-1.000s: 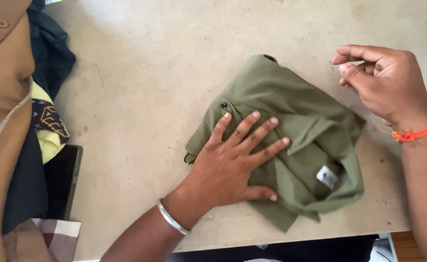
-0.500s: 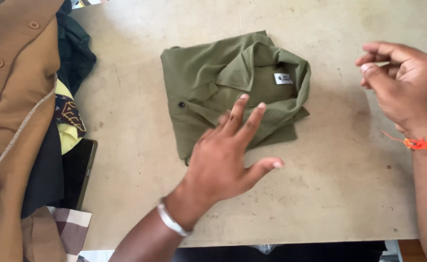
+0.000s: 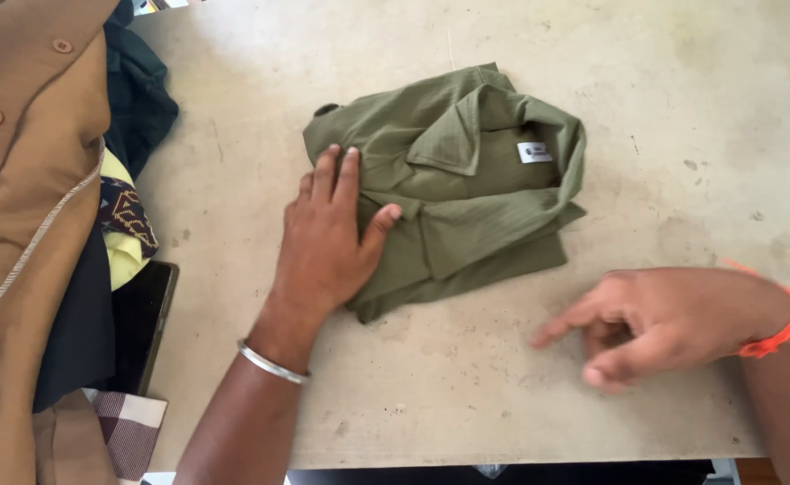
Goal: The person folds an olive green shirt by hand on a table, smoothing the fabric and tucking in the sleeves before folding it into a square and placing it inside a clear plastic bag.
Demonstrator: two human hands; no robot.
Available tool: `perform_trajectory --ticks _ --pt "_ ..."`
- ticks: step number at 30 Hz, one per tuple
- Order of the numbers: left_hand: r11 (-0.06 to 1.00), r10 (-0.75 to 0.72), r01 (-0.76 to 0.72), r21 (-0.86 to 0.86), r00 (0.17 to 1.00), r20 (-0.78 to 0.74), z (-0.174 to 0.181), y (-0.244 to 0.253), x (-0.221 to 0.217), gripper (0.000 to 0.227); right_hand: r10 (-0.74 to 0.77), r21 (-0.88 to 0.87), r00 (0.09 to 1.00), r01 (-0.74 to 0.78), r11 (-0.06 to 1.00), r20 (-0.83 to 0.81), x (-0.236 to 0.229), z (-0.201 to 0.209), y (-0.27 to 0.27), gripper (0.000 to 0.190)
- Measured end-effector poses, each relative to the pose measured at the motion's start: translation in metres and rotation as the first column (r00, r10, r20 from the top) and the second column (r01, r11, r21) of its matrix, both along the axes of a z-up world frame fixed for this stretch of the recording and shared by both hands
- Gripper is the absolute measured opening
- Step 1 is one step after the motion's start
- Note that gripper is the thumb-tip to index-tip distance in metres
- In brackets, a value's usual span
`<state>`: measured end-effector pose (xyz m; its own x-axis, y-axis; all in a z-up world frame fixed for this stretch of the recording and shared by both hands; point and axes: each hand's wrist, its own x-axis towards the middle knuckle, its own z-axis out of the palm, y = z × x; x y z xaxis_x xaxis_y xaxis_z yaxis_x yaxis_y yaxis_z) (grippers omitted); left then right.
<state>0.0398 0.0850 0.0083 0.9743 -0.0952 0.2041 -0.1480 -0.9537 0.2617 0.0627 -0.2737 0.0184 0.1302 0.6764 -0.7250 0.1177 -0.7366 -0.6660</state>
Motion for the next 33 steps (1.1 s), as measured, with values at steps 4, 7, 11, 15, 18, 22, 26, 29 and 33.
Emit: perform_trajectory --ticks 4,7,11,15,18,22,26,29,33 --pt "0.996 0.044 -0.049 -0.07 0.996 -0.073 0.04 -0.015 -0.016 0.076 -0.227 0.274 0.972 0.235 0.933 -0.06 0.006 -0.009 0.012 0.044" --pt "0.977 0.143 -0.171 -0.125 0.969 -0.203 0.055 -0.017 -0.019 0.068 -0.485 0.139 0.875 0.478 0.867 0.015 0.011 -0.004 0.007 0.039" --pt "0.97 0.105 -0.133 -0.203 0.984 -0.145 0.032 -0.014 -0.011 0.058 -0.691 0.145 0.595 0.705 0.694 0.411 0.015 0.013 0.005 0.036" --pt "0.951 -0.06 0.027 -0.307 0.993 -0.098 0.012 -0.018 -0.011 0.062 -0.738 0.224 0.465 0.751 0.622 0.489 0.013 0.011 0.013 0.038" --pt "0.908 -0.152 0.08 -0.411 0.978 -0.146 0.017 -0.032 -0.016 0.076 -0.747 0.288 0.425 0.734 0.615 0.511 0.009 0.014 0.019 0.045" --pt "0.871 -0.215 0.014 -0.491 0.909 -0.356 0.028 -0.047 -0.022 0.088 -0.58 0.19 0.423 0.67 0.718 0.696 0.004 0.01 0.024 0.079" --pt "0.91 -0.112 -0.088 -0.406 0.888 -0.445 0.03 -0.051 -0.02 0.078 -0.45 0.187 0.348 0.582 0.791 0.822 -0.001 0.018 0.032 0.08" --pt "0.926 -0.048 -0.058 -0.374 0.963 -0.267 0.003 -0.039 -0.014 0.068 -0.628 0.262 0.396 0.666 0.699 0.67 0.001 0.028 0.034 0.053" --pt "0.908 -0.027 -0.038 -0.417 0.988 -0.149 0.01 -0.041 -0.008 0.069 -0.736 0.343 0.391 0.699 0.628 0.552 0.002 0.024 0.025 0.041"
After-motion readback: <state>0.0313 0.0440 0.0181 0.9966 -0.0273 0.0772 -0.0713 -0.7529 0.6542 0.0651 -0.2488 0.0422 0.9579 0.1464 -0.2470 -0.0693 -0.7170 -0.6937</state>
